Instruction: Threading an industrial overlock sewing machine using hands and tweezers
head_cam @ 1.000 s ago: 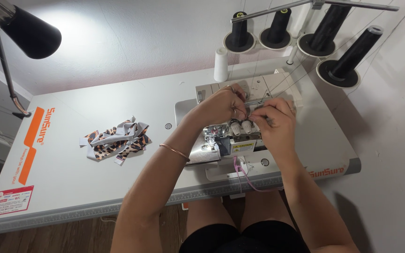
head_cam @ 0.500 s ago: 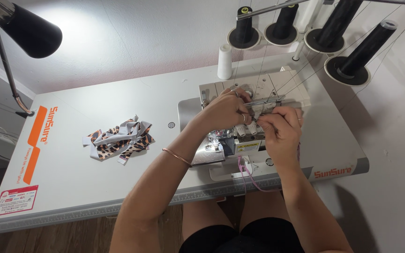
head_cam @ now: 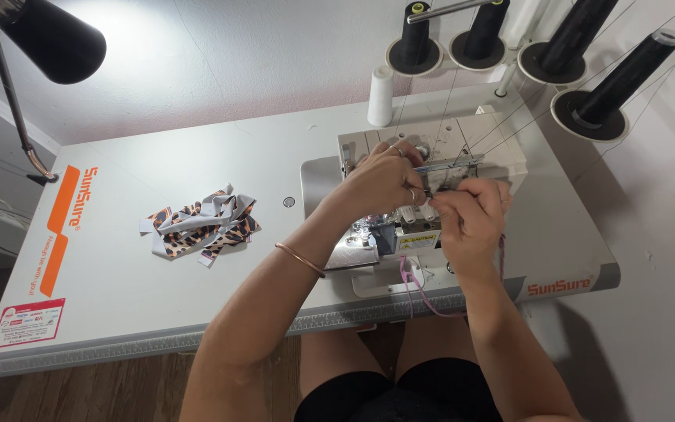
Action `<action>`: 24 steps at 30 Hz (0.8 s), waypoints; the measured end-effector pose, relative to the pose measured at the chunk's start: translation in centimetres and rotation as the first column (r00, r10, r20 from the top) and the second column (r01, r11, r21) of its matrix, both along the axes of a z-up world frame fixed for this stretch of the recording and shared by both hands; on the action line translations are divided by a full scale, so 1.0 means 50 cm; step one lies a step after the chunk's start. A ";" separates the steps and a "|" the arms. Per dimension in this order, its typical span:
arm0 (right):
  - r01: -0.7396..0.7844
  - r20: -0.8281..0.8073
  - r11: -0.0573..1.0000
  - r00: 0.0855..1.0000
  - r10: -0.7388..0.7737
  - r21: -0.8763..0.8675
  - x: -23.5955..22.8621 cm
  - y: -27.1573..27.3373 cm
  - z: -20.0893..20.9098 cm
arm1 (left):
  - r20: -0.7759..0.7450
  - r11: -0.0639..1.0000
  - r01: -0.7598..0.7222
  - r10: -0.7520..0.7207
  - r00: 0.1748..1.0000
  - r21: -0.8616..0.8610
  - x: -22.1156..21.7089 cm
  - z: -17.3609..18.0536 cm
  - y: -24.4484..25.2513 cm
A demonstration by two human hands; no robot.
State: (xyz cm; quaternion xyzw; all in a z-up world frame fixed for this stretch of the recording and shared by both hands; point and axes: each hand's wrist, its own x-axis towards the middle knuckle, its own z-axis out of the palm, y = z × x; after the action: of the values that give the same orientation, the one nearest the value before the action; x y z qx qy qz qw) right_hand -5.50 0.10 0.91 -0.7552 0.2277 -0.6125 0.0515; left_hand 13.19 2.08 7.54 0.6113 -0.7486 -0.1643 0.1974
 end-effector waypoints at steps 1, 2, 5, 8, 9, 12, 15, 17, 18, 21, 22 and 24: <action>0.000 0.001 1.000 1.000 0.000 -0.001 -0.002 -0.005 -0.008 | 0.001 1.000 0.000 0.000 1.000 -0.001 0.001 -0.017 -0.008; -0.017 0.020 1.000 1.000 0.016 0.021 -0.005 -0.011 -0.015 | -0.012 1.000 0.018 -0.018 1.000 -0.005 0.001 -0.034 -0.018; -0.063 0.040 0.992 0.997 0.059 0.106 -0.014 -0.011 -0.016 | -0.033 0.999 0.038 -0.039 0.999 -0.026 0.001 -0.058 -0.033; -0.109 0.044 0.969 0.994 0.102 0.222 -0.026 -0.002 -0.020 | -0.064 0.997 0.046 -0.050 0.997 -0.060 0.004 -0.068 -0.037; -0.130 0.047 0.953 0.991 0.121 0.274 -0.029 0.001 -0.024 | -0.084 0.996 0.050 -0.056 0.995 -0.077 0.007 -0.070 -0.037; -0.197 0.034 0.904 0.979 0.199 0.380 -0.031 0.037 0.011 | -0.097 0.993 0.062 -0.072 0.993 -0.095 0.007 -0.075 -0.038; -0.221 0.005 0.911 0.972 0.234 0.349 -0.018 0.057 0.050 | -0.116 0.990 0.077 -0.091 0.989 -0.119 0.008 -0.068 -0.034; -0.328 0.083 0.869 0.943 0.321 0.369 -0.003 0.044 0.035 | -0.104 0.989 0.072 -0.085 0.991 -0.126 0.008 -0.061 -0.027; -0.431 0.162 0.819 0.902 0.400 0.379 0.005 0.036 0.029 | -0.092 0.988 0.069 -0.082 0.992 -0.136 0.007 -0.056 -0.025; -0.287 0.077 0.904 0.958 0.277 0.318 -0.014 0.018 0.001 | -0.109 0.989 0.073 -0.087 0.990 -0.131 0.011 -0.044 -0.015; -0.287 0.077 0.904 0.958 0.277 0.316 -0.016 0.028 0.012 | -0.109 0.989 0.073 -0.087 0.990 -0.132 0.011 -0.054 -0.020; -0.012 -0.168 0.986 0.985 0.041 0.165 -0.025 0.050 0.032 | -0.123 0.990 0.066 -0.081 0.989 -0.124 0.006 -0.076 -0.033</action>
State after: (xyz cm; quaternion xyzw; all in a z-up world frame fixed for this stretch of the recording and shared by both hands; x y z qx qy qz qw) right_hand -6.73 2.60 2.53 -0.8013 0.2706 -0.5239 0.1016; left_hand 13.48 0.42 3.73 0.5585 -0.7650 -0.1649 0.2750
